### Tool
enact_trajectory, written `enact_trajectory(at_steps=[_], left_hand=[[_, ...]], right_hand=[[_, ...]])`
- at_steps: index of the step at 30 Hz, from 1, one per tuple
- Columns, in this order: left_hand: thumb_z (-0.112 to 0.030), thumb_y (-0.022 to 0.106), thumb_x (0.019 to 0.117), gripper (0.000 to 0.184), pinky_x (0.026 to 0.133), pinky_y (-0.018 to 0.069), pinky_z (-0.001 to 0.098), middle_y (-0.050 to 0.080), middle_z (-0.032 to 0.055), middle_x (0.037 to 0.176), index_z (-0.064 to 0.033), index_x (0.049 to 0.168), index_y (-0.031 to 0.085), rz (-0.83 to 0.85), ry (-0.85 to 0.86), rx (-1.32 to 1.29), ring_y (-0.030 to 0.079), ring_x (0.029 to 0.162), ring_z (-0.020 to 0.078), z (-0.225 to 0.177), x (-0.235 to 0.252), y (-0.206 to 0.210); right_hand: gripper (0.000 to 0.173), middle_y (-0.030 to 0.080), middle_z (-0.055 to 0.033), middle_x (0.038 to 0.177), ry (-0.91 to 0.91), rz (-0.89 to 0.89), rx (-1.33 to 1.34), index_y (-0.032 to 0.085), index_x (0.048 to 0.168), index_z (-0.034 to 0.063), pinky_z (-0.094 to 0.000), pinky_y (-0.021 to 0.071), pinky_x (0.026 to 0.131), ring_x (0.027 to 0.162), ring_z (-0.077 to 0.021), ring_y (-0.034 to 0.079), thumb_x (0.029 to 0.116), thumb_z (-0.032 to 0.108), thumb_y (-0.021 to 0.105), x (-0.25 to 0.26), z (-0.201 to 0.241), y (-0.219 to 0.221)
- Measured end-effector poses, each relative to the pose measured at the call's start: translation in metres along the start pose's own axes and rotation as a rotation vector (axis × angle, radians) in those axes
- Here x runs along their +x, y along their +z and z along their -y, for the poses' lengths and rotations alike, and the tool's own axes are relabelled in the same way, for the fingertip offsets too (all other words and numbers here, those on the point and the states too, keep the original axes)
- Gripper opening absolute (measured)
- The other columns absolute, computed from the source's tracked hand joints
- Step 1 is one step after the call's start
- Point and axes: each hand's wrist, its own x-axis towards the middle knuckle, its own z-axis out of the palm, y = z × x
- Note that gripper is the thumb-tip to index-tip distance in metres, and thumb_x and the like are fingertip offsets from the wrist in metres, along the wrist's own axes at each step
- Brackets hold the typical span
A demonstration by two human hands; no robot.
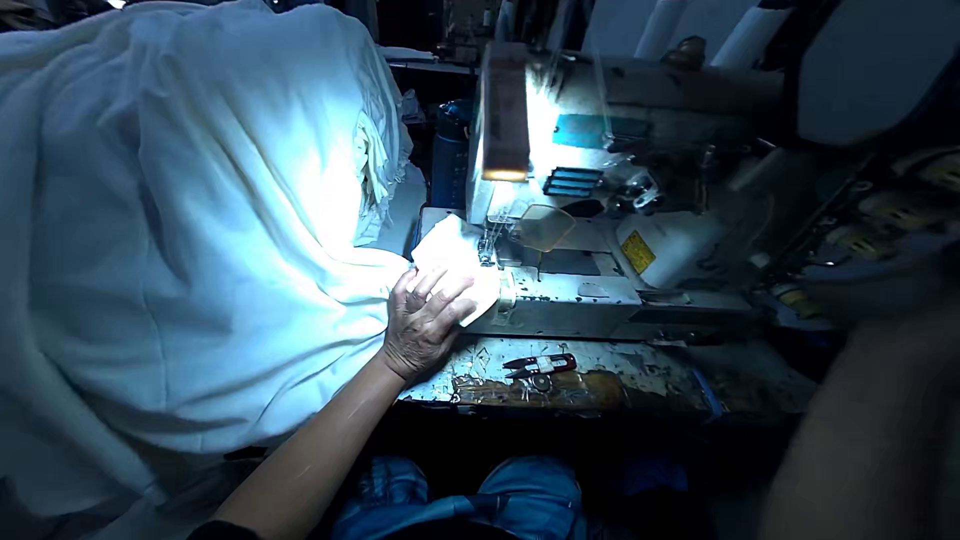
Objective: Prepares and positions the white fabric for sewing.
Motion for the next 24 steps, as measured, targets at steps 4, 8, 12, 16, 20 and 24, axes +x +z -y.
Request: enact_trajectory(at_steps=[4,8,12,16,20,24], left_hand=[[-0.001,0.056,0.0853,0.045,0.109,0.0336,0.0674,0.069,0.0119,0.132,-0.0094,0.128,0.070,0.302,-0.159,0.082,0.054,0.134,0.0418,-0.004,0.053,-0.041],[-0.001,0.076,0.0828,0.031,0.113,0.0219,0.0732,0.073,0.0075,0.118,-0.0136,0.112,0.075,0.683,-0.216,0.343,0.050,0.137,0.0420,0.003,0.107,-0.041],[-0.006,0.065,0.0917,0.019,0.115,0.0237,0.0662,0.071,0.0177,0.115,-0.0024,0.109,0.073,0.654,-0.304,0.312,0.057,0.126,0.0407,0.042,0.137,0.003],[-0.010,0.061,0.0945,0.024,0.112,0.0269,0.0635,0.072,0.0175,0.116,-0.0036,0.115,0.072,0.614,-0.460,0.440,0.056,0.127,0.0417,0.091,0.148,0.025],[-0.012,0.054,0.0972,0.021,0.101,0.0362,0.0592,0.065,0.0221,0.102,0.0027,0.101,0.068,0.093,-0.269,0.301,0.059,0.106,0.0424,0.062,0.083,-0.026],[-0.014,0.057,0.0920,0.015,0.094,0.0390,0.0454,0.056,0.0150,0.087,-0.0029,0.082,0.059,-0.213,-0.159,0.316,0.055,0.096,0.0339,0.030,0.016,-0.035]], right_hand=[[0.031,0.075,0.0036,0.084,-0.340,0.602,-0.206,0.075,0.085,0.0049,-0.0234,0.0586,0.083,0.084,-0.0017,0.071,0.1031,0.020,0.055,-0.134,-0.040,-0.001],[0.042,0.076,-0.0142,0.111,-0.368,0.999,-0.545,0.074,0.126,0.0068,-0.0640,0.0442,0.106,0.112,-0.0423,0.069,0.0954,0.034,0.063,-0.206,-0.080,0.024],[0.030,0.075,-0.0129,0.091,-0.411,1.147,-0.603,0.080,0.104,0.0125,-0.0672,0.0410,0.103,0.102,-0.0427,0.069,0.0924,0.035,0.064,-0.196,-0.073,0.034],[0.025,0.075,-0.0019,0.085,-0.478,1.042,-0.341,0.080,0.093,0.0159,-0.0399,0.0519,0.100,0.094,-0.0194,0.072,0.0986,0.029,0.059,-0.199,-0.088,0.025],[0.030,0.071,0.0034,0.091,-0.154,0.776,0.106,0.069,0.116,0.0110,-0.0104,0.0530,0.065,0.072,0.0067,0.062,0.1098,0.031,0.048,-0.202,-0.077,0.023],[0.051,0.069,-0.0119,0.088,-0.428,0.806,-0.277,0.076,0.122,0.0129,-0.0287,0.0511,0.065,0.074,-0.0168,0.064,0.1103,0.044,0.037,-0.189,-0.043,0.052]])
